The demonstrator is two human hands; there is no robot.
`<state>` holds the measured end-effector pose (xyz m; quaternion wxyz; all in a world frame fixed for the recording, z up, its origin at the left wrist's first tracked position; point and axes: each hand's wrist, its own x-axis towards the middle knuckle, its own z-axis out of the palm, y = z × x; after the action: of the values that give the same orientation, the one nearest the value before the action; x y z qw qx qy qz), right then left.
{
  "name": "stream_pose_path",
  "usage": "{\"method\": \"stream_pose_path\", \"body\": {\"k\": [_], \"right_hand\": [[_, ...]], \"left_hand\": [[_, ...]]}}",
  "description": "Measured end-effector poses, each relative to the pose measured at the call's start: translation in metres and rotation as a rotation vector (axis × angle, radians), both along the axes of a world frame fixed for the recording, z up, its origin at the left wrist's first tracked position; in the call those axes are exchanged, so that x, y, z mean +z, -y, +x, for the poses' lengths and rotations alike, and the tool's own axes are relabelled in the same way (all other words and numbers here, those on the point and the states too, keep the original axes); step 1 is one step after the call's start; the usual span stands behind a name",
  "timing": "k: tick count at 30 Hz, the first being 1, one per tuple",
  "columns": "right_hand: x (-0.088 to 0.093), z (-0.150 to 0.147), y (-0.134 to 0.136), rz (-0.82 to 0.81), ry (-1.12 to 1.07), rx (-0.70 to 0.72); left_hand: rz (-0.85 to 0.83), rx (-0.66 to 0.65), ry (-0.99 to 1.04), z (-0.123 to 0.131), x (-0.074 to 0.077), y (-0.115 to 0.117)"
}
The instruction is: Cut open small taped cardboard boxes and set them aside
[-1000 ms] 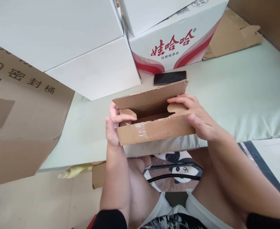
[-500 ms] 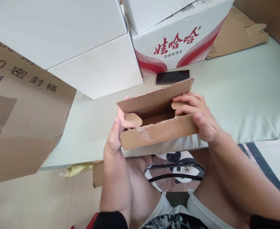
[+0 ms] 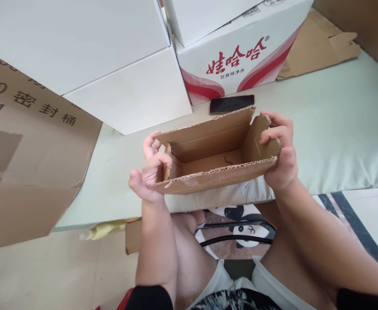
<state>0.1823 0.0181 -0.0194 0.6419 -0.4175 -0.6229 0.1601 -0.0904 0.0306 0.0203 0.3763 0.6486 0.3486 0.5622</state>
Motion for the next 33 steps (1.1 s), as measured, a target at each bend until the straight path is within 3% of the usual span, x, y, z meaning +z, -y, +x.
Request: {"method": "stream_pose_path", "body": {"k": [8,11,16,24,29,33], "right_hand": [[-0.005,0.008,-0.009,-0.039,-0.105,-0.069],[-0.007,0.007,-0.01,-0.04,-0.131,-0.041],[-0.005,0.003,-0.007,-0.054,-0.236,0.051],[0.0,0.009,-0.006,-0.295,-0.212,-0.078],[-0.01,0.009,-0.005,-0.344,-0.112,0.063],[-0.006,0.006,-0.002,-0.334,0.075,0.091]], "left_hand": [[0.011,-0.231,0.009,-0.027,-0.01,-0.011],[-0.004,-0.247,0.064,-0.035,-0.011,-0.01],[-0.064,-0.062,0.169,-0.03,-0.008,-0.008],[-0.197,0.22,0.475,-0.03,0.004,-0.007],[-0.473,0.437,0.66,-0.043,-0.002,-0.018],[-0.695,0.473,0.663,-0.045,-0.008,-0.023]]}}
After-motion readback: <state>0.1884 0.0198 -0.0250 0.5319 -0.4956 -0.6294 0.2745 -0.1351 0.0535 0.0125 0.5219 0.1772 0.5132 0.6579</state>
